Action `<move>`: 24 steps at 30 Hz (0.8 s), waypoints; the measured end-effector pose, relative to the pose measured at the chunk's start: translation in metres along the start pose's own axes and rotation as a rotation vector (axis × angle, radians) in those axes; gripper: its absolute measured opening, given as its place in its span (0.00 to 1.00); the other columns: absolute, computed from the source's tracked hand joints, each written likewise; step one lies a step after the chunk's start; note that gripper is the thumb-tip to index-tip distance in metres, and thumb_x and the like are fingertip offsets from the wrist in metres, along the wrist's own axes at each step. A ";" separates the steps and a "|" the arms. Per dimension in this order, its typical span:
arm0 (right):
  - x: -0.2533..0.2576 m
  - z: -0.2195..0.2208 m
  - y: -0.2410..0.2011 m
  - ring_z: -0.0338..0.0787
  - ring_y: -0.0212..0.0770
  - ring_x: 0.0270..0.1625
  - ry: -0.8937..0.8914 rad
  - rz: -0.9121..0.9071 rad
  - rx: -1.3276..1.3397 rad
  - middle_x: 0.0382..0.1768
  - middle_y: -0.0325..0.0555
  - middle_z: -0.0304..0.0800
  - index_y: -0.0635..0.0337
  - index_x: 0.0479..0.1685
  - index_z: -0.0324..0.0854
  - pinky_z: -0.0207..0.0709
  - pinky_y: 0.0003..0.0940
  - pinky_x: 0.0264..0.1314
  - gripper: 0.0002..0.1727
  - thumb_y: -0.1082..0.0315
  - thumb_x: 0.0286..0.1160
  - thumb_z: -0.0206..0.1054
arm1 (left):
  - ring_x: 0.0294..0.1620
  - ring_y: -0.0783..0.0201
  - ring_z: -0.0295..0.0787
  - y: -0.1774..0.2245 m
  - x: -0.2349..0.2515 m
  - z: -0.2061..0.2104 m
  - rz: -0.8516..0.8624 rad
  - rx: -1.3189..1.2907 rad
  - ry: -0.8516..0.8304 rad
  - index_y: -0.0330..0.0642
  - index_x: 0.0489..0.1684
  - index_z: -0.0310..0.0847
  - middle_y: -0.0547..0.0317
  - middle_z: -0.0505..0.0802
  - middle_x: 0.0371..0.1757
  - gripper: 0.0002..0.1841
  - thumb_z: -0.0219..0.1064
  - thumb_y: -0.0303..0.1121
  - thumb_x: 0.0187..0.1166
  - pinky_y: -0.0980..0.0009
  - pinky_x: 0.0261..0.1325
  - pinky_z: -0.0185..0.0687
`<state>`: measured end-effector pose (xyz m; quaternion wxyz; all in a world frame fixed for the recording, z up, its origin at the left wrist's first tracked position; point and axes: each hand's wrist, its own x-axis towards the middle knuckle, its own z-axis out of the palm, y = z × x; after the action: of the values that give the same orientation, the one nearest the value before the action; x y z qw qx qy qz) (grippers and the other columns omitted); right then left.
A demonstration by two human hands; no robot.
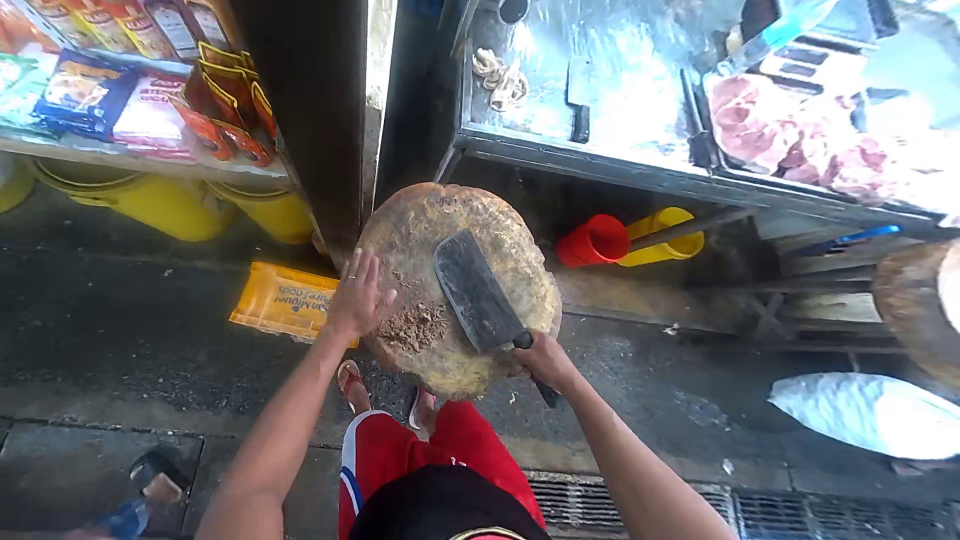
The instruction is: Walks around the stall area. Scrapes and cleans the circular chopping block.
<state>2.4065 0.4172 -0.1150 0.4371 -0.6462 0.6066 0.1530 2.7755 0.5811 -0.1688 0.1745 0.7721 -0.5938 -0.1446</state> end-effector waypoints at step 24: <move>0.101 -0.128 -0.007 0.91 0.65 0.52 -0.091 -0.287 -0.445 0.51 0.64 0.90 0.60 0.67 0.79 0.82 0.70 0.56 0.27 0.57 0.71 0.75 | 0.98 0.53 0.45 0.171 0.012 0.031 -0.526 -0.243 0.314 0.34 0.94 0.51 0.45 0.55 0.97 0.44 0.45 0.62 0.88 0.52 0.98 0.44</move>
<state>2.3922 0.2550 -0.1129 0.3285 -0.7983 0.4398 0.2478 2.6175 0.5261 -0.1213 0.3114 0.8853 -0.3184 -0.1336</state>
